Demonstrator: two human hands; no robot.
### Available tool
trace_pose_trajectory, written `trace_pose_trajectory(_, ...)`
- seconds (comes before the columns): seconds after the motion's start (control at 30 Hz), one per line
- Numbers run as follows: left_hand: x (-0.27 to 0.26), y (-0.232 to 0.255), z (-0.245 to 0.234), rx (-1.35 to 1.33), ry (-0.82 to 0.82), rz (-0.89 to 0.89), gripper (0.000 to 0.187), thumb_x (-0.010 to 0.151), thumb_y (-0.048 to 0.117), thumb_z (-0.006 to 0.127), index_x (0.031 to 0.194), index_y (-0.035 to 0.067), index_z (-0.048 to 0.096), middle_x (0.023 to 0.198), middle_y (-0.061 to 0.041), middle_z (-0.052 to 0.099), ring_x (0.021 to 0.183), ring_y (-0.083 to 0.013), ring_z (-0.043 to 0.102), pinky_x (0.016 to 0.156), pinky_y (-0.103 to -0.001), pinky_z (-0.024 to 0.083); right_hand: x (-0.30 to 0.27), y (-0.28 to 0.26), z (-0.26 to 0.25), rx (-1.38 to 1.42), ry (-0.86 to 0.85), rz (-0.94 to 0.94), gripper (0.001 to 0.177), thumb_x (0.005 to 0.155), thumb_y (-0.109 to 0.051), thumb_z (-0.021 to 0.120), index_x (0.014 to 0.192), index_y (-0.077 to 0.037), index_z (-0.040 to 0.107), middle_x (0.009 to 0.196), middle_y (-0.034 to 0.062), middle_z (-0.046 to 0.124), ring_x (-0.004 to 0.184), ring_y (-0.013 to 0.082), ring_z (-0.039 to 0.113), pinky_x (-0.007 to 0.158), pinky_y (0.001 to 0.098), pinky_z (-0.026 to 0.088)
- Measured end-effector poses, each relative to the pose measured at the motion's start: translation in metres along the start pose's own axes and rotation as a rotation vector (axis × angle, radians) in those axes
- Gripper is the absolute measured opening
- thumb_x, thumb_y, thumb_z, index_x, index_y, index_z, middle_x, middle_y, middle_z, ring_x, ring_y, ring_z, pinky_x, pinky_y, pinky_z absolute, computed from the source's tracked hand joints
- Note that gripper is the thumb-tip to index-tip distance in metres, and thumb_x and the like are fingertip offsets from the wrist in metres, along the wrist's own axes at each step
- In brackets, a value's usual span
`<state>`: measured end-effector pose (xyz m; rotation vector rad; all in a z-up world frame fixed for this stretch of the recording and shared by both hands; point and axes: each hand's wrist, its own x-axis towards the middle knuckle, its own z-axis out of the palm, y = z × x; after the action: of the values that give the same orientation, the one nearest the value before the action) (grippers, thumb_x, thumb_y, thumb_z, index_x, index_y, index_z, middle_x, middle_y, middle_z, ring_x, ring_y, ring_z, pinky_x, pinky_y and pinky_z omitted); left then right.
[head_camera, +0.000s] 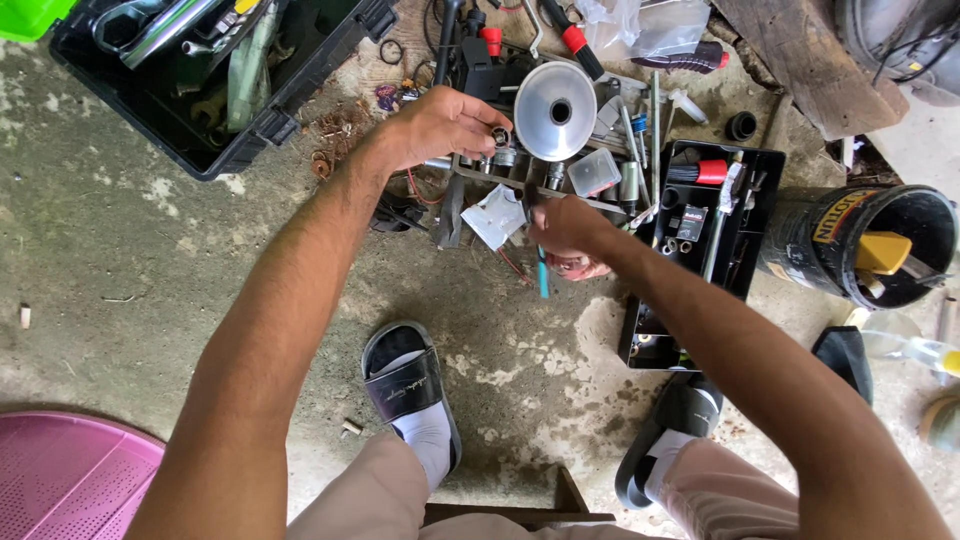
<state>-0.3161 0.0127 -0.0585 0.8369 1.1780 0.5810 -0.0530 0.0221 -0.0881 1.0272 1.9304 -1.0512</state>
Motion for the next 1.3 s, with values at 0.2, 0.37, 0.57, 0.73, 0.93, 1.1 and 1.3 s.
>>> trace_pose_trajectory(0.2, 0.002, 0.008, 0.000, -0.076, 0.057, 0.033, 0.039, 0.088, 0.006, 0.072, 0.127, 0.000, 0.067, 0.107, -0.013, 0.077, 0.095, -0.0201, 0.076, 0.094, -0.035, 0.066, -0.008, 0.024, -0.013, 0.278, 0.177, -0.071, 0.022, 0.110, -0.020, 0.036, 0.114, -0.002, 0.050, 0.084, 0.0182, 0.070, 0.069, 0.0335, 0.073, 0.048, 0.0380, 0.052)
trace_pose_trajectory(0.37, 0.000, 0.030, 0.008, -0.176, 0.062, 0.054, 0.033, 0.091, 0.010, 0.067, 0.122, 0.000, 0.070, 0.103, -0.013, 0.076, 0.090, -0.0188, 0.075, 0.086, -0.030, 0.064, -0.030, 0.016, -0.037, 0.314, 0.256, -0.139, 0.030, 0.110, -0.019, 0.031, 0.122, -0.004, 0.054, 0.091, 0.0169, 0.066, 0.068, 0.0253, 0.064, 0.053, 0.0379, 0.054)
trace_pose_trajectory(0.57, -0.006, 0.045, 0.014, -0.158, 0.070, 0.117, 0.034, 0.089, 0.012, 0.073, 0.121, 0.002, 0.070, 0.099, -0.012, 0.078, 0.085, -0.0163, 0.074, 0.081, -0.027, 0.065, -0.047, 0.020, -0.050, 0.256, 0.653, -0.400, 0.030, 0.105, -0.001, 0.042, 0.127, 0.004, 0.061, 0.093, 0.0205, 0.069, 0.063, 0.0222, 0.062, 0.045, 0.0315, 0.050)
trace_pose_trajectory(0.73, -0.014, 0.056, 0.017, -0.045, 0.061, 0.176, 0.031, 0.089, 0.012, 0.074, 0.119, 0.005, 0.070, 0.096, -0.009, 0.078, 0.083, -0.0130, 0.074, 0.081, -0.025, 0.065, -0.074, 0.019, -0.064, 0.285, 0.780, -0.211, 0.018, 0.107, -0.016, 0.056, 0.110, 0.002, 0.057, 0.086, 0.0123, 0.070, 0.063, 0.0227, 0.066, 0.045, 0.0323, 0.056)
trace_pose_trajectory(0.93, -0.031, 0.080, 0.019, -0.011, 0.131, 0.208, 0.031, 0.087, 0.004, 0.074, 0.117, 0.009, 0.069, 0.108, -0.007, 0.076, 0.096, -0.0162, 0.076, 0.086, -0.026, 0.065, -0.112, 0.007, -0.073, 0.247, 0.958, -0.281, 0.020, 0.095, -0.014, 0.066, 0.109, 0.001, 0.069, 0.095, 0.0121, 0.076, 0.075, 0.0207, 0.068, 0.061, 0.0355, 0.056)
trace_pose_trajectory(1.1, -0.053, 0.118, 0.033, 0.144, 0.169, 0.260, 0.027, 0.090, 0.004, 0.073, 0.117, 0.006, 0.067, 0.107, -0.007, 0.076, 0.096, -0.0151, 0.077, 0.087, -0.026, 0.067, -0.143, -0.012, -0.093, 0.125, 1.055, -0.490, 0.017, 0.108, -0.007, 0.058, 0.115, 0.008, 0.054, 0.099, 0.0252, 0.075, 0.078, 0.0346, 0.078, 0.059, 0.0389, 0.068)
trace_pose_trajectory(1.3, -0.083, 0.165, 0.066, 0.188, 0.261, 0.285, 0.027, 0.089, 0.003, 0.074, 0.115, 0.007, 0.070, 0.104, -0.005, 0.077, 0.090, -0.0130, 0.079, 0.085, -0.021, 0.069, -0.195, -0.024, -0.121, -0.059, 1.227, -0.760, 0.015, 0.101, 0.004, 0.065, 0.116, 0.005, 0.062, 0.103, 0.0215, 0.072, 0.091, 0.0353, 0.070, 0.076, 0.0455, 0.055)
